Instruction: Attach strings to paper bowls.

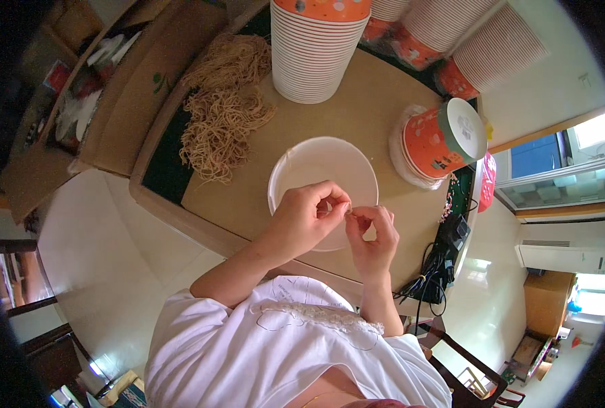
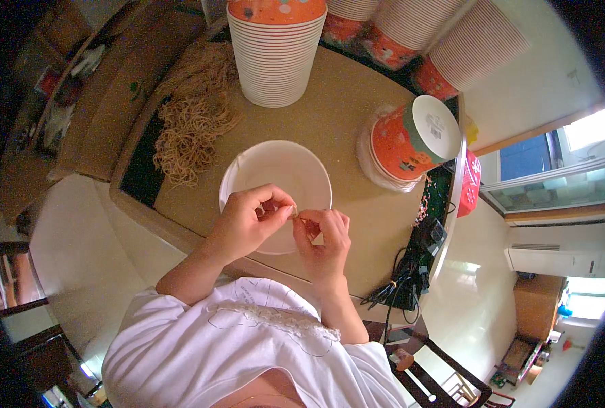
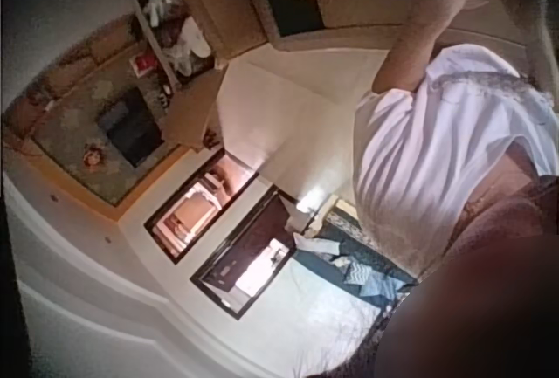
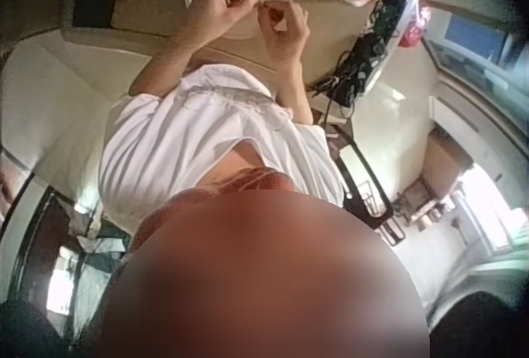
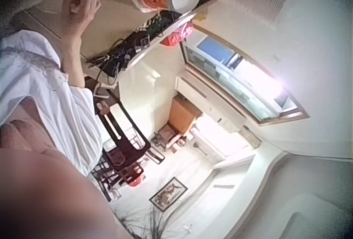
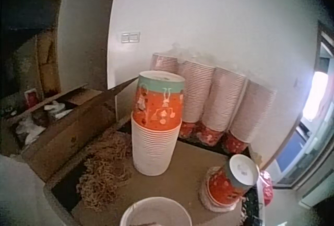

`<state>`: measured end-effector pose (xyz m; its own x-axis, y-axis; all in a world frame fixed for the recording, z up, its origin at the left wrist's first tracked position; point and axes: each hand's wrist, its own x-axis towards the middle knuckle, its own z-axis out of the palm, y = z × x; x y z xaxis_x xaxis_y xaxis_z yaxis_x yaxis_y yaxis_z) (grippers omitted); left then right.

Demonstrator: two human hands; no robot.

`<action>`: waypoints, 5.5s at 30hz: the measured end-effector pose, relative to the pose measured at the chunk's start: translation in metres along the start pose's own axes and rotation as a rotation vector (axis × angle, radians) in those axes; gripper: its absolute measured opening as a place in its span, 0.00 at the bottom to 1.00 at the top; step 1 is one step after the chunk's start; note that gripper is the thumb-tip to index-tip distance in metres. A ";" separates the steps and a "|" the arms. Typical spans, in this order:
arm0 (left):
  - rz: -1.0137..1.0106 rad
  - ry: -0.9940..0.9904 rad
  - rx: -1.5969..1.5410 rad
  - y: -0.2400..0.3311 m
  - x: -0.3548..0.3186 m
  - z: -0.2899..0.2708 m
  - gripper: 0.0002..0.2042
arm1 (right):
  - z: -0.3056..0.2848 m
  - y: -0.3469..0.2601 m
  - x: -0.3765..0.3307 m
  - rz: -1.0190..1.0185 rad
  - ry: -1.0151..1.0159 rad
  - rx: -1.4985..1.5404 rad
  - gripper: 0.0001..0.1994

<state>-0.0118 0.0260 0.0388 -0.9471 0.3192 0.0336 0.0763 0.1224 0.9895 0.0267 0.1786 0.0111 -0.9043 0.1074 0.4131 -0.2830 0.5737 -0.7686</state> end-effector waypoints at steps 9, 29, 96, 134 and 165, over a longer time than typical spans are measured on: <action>-0.007 0.006 0.040 -0.002 -0.001 -0.002 0.03 | 0.003 0.002 -0.004 0.015 0.050 0.037 0.07; 0.130 -0.020 0.210 -0.002 0.000 -0.008 0.07 | 0.002 0.003 -0.002 -0.092 0.075 0.008 0.06; -0.012 -0.164 -0.886 0.012 0.032 -0.033 0.05 | -0.020 0.000 0.023 -0.026 0.104 -0.173 0.06; -0.428 -0.127 -0.302 -0.155 0.062 -0.064 0.14 | -0.002 0.090 0.056 0.529 -0.228 0.447 0.06; 0.459 0.043 0.165 0.031 0.083 0.000 0.20 | -0.134 0.037 0.098 0.089 -0.009 0.791 0.25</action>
<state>-0.0883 0.0565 0.0725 -0.8160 0.3361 0.4703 0.5339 0.1264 0.8360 -0.0292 0.3192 0.0891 -0.9359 0.1170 0.3322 -0.3492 -0.1844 -0.9187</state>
